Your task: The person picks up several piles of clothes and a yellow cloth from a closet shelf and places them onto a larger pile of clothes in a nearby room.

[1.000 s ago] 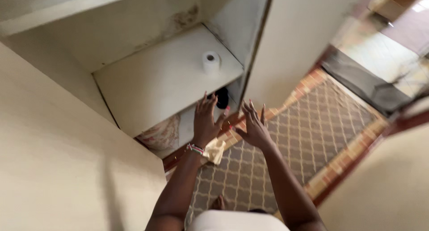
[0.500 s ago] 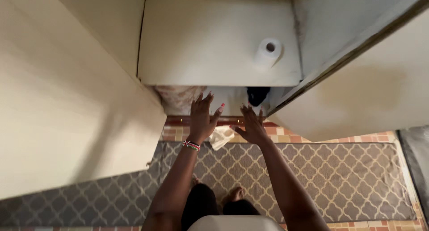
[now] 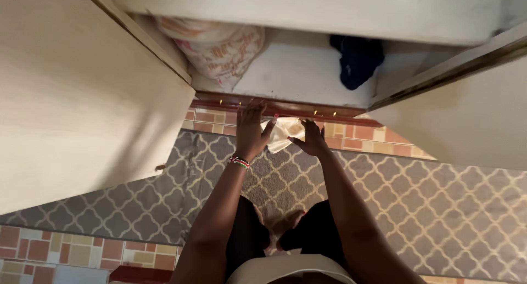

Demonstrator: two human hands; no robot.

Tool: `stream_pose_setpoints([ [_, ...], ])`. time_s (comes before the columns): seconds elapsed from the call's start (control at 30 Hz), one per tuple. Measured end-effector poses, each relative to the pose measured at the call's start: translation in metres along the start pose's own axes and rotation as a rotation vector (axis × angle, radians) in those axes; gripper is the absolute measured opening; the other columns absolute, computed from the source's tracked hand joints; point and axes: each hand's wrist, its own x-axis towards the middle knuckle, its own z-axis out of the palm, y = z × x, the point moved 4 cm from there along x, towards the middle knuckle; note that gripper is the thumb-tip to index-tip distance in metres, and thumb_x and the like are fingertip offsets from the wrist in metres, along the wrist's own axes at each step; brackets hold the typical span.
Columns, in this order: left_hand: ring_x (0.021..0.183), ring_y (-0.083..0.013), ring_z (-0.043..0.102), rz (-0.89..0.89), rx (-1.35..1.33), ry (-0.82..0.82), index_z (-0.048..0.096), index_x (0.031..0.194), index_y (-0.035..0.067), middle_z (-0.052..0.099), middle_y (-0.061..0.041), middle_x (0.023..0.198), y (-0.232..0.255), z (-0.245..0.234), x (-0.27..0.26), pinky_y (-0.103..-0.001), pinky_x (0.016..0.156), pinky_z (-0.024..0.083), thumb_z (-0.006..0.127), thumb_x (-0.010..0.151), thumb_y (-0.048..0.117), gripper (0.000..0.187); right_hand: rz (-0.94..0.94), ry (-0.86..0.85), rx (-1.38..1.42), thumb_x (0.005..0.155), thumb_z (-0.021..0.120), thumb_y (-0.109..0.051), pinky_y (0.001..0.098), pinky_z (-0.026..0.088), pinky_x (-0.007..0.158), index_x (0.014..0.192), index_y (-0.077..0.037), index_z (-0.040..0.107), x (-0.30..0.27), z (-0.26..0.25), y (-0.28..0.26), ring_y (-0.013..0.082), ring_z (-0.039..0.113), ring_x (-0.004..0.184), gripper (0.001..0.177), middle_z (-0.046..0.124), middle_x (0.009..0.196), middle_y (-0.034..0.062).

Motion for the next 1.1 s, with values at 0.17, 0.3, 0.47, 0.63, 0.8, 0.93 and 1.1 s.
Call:
stream_pose_setpoints([
  [0.17,0.147,-0.0311,0.041,-0.055,-0.008,-0.074,0.054,0.146,0.005,0.058,-0.013,0.146,-0.068,0.101,-0.025,-0.056,0.128,0.019,0.052,0.106,0.047,0.058,0.059,-0.070,0.226,0.073,0.065,-0.084,0.0558,0.028,0.123,0.155,-0.008,0.037,0.049,0.112,0.058,0.0415,0.027,0.152,0.115,0.026,0.164,0.0255],
  [0.3,0.149,-0.0317,0.040,-0.091,0.003,-0.043,0.057,0.142,0.008,0.057,-0.013,0.147,-0.106,0.157,-0.041,-0.057,0.125,0.018,0.055,0.103,0.045,0.054,0.116,-0.131,0.207,0.070,0.069,-0.081,0.0582,0.021,0.122,0.154,-0.016,0.042,0.079,0.183,0.079,0.0453,0.014,0.154,0.109,0.014,0.167,0.0273],
  [0.47,0.148,-0.0322,0.041,-0.101,0.034,-0.014,0.058,0.139,0.008,0.057,-0.014,0.148,-0.136,0.197,-0.057,-0.057,0.125,0.019,0.058,0.102,0.044,0.052,0.230,-0.253,0.129,0.065,0.073,-0.082,0.0594,0.012,0.125,0.152,-0.031,0.050,0.105,0.237,0.098,0.0452,0.004,0.157,0.103,0.006,0.170,0.0252],
  [0.63,0.146,-0.0352,0.043,-0.109,0.024,0.002,0.061,0.136,0.009,0.060,-0.015,0.145,-0.144,0.207,-0.066,-0.057,0.124,0.020,0.059,0.101,0.044,0.050,0.209,-0.297,0.072,0.062,0.074,-0.081,0.0630,0.006,0.124,0.151,-0.031,0.051,0.121,0.259,0.091,0.0402,-0.003,0.159,0.104,0.003,0.173,0.0170],
  [0.8,0.146,-0.0352,0.042,-0.135,0.043,0.007,0.061,0.135,0.007,0.060,-0.015,0.144,-0.150,0.203,-0.071,-0.058,0.124,0.019,0.060,0.101,0.045,0.051,0.183,-0.257,0.031,0.065,0.082,-0.081,0.0595,0.011,0.125,0.155,-0.007,0.044,0.120,0.266,0.086,0.0376,0.011,0.160,0.122,0.022,0.169,0.0150],
  [0.93,0.147,-0.0332,0.042,-0.142,0.043,0.023,0.062,0.134,0.007,0.060,-0.013,0.145,-0.148,0.199,-0.072,-0.057,0.125,0.021,0.060,0.102,0.045,0.050,0.238,-0.060,0.358,0.062,0.087,-0.070,0.0446,0.042,0.123,0.137,-0.004,0.061,0.116,0.253,0.090,0.0304,0.057,0.137,0.104,0.056,0.150,0.0165],
  [1.1,0.146,-0.0321,0.043,-0.116,0.089,0.024,0.062,0.134,0.006,0.060,-0.012,0.145,-0.145,0.189,-0.069,-0.057,0.124,0.020,0.060,0.101,0.043,0.050,0.318,0.084,0.407,0.061,0.087,-0.059,0.0446,0.055,0.119,0.119,-0.011,0.073,0.116,0.237,0.091,0.0268,0.068,0.127,0.077,0.076,0.127,0.0126],
])
